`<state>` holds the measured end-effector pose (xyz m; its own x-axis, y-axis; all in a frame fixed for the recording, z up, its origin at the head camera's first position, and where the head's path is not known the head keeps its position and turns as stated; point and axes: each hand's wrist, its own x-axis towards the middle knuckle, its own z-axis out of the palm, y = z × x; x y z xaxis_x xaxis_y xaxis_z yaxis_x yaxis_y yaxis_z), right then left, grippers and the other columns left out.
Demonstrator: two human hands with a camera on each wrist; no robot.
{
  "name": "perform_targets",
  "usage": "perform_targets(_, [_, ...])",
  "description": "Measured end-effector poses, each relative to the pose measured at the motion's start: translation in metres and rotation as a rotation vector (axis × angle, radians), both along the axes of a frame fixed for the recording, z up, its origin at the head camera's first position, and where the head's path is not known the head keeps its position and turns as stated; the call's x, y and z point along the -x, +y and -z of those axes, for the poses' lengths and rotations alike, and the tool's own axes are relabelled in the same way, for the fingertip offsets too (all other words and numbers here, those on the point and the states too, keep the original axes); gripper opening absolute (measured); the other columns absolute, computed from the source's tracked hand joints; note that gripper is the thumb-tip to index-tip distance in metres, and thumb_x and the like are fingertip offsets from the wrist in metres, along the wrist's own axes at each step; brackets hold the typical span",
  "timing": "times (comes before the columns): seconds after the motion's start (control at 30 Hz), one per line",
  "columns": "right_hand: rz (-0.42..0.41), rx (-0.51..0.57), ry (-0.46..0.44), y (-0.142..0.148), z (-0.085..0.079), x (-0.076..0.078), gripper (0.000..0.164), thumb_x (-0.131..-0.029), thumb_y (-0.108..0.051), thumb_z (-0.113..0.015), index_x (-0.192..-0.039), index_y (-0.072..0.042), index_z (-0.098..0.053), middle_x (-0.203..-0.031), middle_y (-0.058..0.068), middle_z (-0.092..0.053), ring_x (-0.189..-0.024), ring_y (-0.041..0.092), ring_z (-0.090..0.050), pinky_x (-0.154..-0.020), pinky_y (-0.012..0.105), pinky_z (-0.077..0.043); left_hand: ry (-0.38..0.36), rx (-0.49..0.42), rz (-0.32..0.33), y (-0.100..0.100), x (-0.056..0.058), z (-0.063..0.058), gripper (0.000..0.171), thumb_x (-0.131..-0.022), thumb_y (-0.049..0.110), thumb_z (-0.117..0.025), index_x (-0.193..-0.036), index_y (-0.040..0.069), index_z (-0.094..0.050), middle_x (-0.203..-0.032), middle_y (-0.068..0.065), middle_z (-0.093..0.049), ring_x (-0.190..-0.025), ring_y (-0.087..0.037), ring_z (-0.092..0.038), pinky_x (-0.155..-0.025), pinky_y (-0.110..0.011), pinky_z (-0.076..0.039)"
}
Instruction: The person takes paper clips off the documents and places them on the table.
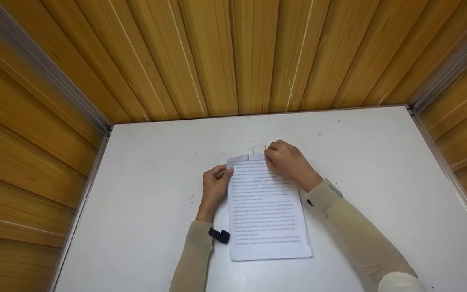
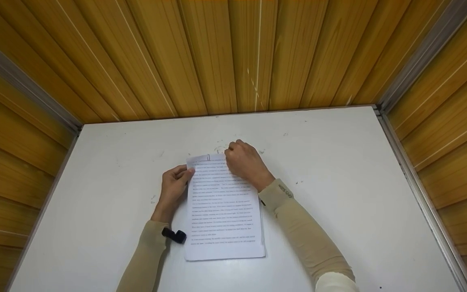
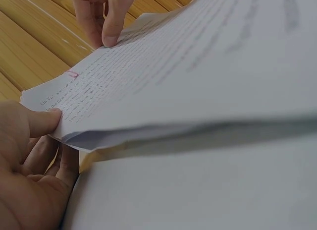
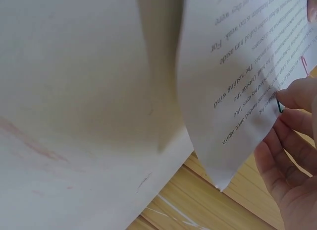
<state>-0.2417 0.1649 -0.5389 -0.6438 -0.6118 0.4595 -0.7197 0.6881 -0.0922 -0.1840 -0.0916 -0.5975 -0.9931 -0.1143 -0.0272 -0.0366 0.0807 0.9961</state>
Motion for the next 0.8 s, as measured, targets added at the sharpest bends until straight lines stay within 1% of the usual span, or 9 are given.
perform_targets(0.2, [0.008,-0.007,-0.013,0.001,-0.0027,-0.0001,0.007,-0.095,-0.003,-0.076,-0.097,-0.001,-0.083,-0.094,0.013,-0.079,-0.086,0.028,-0.073,-0.076,0.039,-0.063,0.009,-0.008,0.013,-0.0008,-0.0003,0.0,0.022,-0.105,0.017,-0.071,-0.121,0.005,-0.078,-0.104,-0.009,-0.082,-0.083,-0.022,-0.079,-0.071,-0.026,-0.06])
perform_targets(0.4, [-0.027,0.015,0.008,0.0031,-0.0016,0.0031,0.007,-0.094,-0.002,-0.076,-0.094,-0.001,-0.083,-0.09,0.012,-0.079,-0.083,0.027,-0.074,-0.073,0.039,-0.063,0.028,-0.016,0.045,-0.0026,-0.0003,-0.001,0.024,-0.106,0.016,-0.069,-0.124,0.001,-0.076,-0.105,-0.012,-0.082,-0.086,-0.024,-0.08,-0.072,-0.027,-0.061])
perform_targets(0.57, [-0.062,0.017,0.035,0.0064,0.0012,0.006,0.007,-0.094,-0.003,-0.076,-0.093,-0.002,-0.082,-0.089,0.012,-0.078,-0.082,0.026,-0.073,-0.072,0.038,-0.063,0.021,0.003,0.038,-0.0028,0.0002,-0.0014,0.023,-0.105,0.016,-0.069,-0.123,0.003,-0.077,-0.106,-0.01,-0.082,-0.086,-0.023,-0.08,-0.073,-0.026,-0.06])
perform_targets(0.8, [-0.09,-0.008,0.077,0.0081,0.0029,0.0071,0.006,-0.094,-0.003,-0.077,-0.094,0.0,-0.082,-0.089,0.012,-0.077,-0.082,0.025,-0.073,-0.071,0.036,-0.063,0.022,-0.01,0.031,-0.0025,0.0004,-0.0004,0.023,-0.105,0.015,-0.07,-0.123,0.002,-0.077,-0.108,-0.014,-0.082,-0.087,-0.024,-0.08,-0.073,-0.026,-0.06])
